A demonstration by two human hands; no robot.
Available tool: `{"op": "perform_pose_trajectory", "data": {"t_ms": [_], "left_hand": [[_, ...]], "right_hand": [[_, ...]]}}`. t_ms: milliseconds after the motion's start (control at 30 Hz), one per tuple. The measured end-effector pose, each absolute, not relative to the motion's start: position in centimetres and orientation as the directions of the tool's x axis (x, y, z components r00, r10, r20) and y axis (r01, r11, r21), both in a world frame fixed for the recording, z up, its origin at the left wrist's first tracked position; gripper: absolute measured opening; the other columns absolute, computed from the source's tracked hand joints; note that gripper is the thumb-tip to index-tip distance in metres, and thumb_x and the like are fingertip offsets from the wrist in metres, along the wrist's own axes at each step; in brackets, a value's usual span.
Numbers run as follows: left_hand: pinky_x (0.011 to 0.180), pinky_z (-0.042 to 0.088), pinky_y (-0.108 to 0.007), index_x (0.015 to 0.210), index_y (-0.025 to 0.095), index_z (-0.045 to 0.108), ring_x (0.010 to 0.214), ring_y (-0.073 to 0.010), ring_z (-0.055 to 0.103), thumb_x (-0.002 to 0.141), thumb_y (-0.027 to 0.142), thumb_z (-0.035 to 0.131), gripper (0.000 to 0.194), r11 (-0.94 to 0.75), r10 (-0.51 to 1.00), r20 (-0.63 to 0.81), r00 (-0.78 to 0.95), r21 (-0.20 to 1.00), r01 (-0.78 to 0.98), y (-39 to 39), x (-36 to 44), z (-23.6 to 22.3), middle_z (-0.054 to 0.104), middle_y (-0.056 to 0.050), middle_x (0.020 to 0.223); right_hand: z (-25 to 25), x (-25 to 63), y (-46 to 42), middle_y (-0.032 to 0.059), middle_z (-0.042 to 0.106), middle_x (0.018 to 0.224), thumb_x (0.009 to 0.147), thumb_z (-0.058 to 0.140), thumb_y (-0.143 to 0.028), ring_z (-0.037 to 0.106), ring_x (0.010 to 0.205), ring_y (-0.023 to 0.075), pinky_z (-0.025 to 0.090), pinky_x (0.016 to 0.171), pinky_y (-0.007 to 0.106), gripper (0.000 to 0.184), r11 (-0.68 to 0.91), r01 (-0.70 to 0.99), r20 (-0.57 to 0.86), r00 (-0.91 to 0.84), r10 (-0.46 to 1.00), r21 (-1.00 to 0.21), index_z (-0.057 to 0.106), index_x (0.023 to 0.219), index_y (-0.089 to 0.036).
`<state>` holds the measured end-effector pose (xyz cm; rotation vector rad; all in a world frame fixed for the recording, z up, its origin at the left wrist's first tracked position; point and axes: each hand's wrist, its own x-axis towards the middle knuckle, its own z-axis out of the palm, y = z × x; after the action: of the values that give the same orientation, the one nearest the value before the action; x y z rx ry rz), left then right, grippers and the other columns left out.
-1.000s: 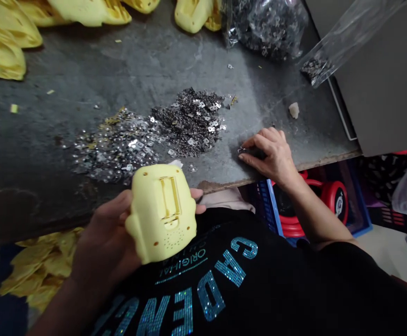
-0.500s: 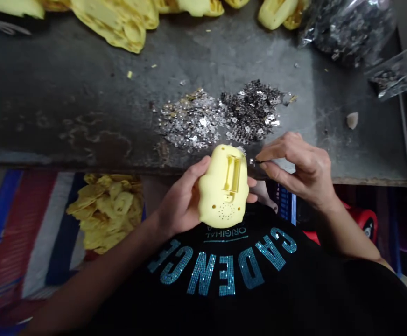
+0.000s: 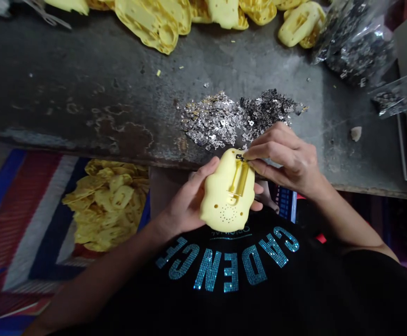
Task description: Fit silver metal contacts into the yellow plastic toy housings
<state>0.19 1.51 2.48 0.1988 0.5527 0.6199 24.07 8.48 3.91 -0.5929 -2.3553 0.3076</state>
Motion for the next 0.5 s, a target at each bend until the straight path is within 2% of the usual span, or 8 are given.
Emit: {"op": "perform_pose_trajectory", "data": {"t_ms": [133, 267, 400, 500], "left_hand": [[0.086, 0.070, -0.043, 0.138, 0.014, 0.072, 0.097, -0.0378, 0.089, 0.110, 0.059, 0.059, 0.054, 0.799, 0.602, -0.434, 0.670, 0.333, -0.502, 1.51, 0.29, 2.36, 0.088, -0.020, 0.118], [0.083, 0.070, -0.041, 0.144, 0.015, 0.069, 0.098, -0.0376, 0.089, 0.111, 0.059, 0.060, 0.055, 0.799, 0.602, -0.403, 0.690, 0.318, -0.511, 1.52, 0.41, 2.27, 0.088, -0.020, 0.119], [0.085, 0.070, -0.043, 0.151, 0.013, 0.067, 0.098, -0.0380, 0.089, 0.113, 0.058, 0.053, 0.060, 0.803, 0.595, -0.419, 0.685, 0.310, -0.508, 1.50, 0.44, 2.22, 0.088, -0.020, 0.120], [0.085, 0.070, -0.044, 0.151, 0.013, 0.067, 0.098, -0.0385, 0.089, 0.112, 0.059, 0.054, 0.062, 0.803, 0.596, -0.415, 0.688, 0.319, -0.503, 1.50, 0.47, 2.19, 0.088, -0.020, 0.120]], "right_hand": [[3.67, 24.23, 8.38, 0.0037, 0.079, 0.109, 0.114, 0.065, -0.029, 0.070, 0.097, 0.0194, 0.062, 0.085, 0.039, 0.010, 0.897, 0.337, 0.595, -0.670, 0.443, -0.288, 0.070, 0.122, -0.026], [3.46, 24.72, 8.13, 0.0031, 0.078, 0.111, 0.114, 0.063, -0.027, 0.069, 0.100, 0.0202, 0.062, 0.085, 0.040, 0.013, 0.897, 0.365, 0.567, -0.696, 0.440, -0.247, 0.069, 0.125, -0.029], [3.31, 25.01, 7.94, 0.0018, 0.080, 0.115, 0.113, 0.064, -0.026, 0.071, 0.103, 0.0202, 0.062, 0.088, 0.040, 0.019, 0.891, 0.347, 0.564, -0.689, 0.455, -0.294, 0.069, 0.131, -0.031], [3.32, 24.96, 7.82, 0.0022, 0.081, 0.116, 0.114, 0.065, -0.030, 0.073, 0.102, 0.0202, 0.062, 0.088, 0.041, 0.017, 0.874, 0.344, 0.559, -0.673, 0.484, -0.342, 0.071, 0.129, -0.031]]}}
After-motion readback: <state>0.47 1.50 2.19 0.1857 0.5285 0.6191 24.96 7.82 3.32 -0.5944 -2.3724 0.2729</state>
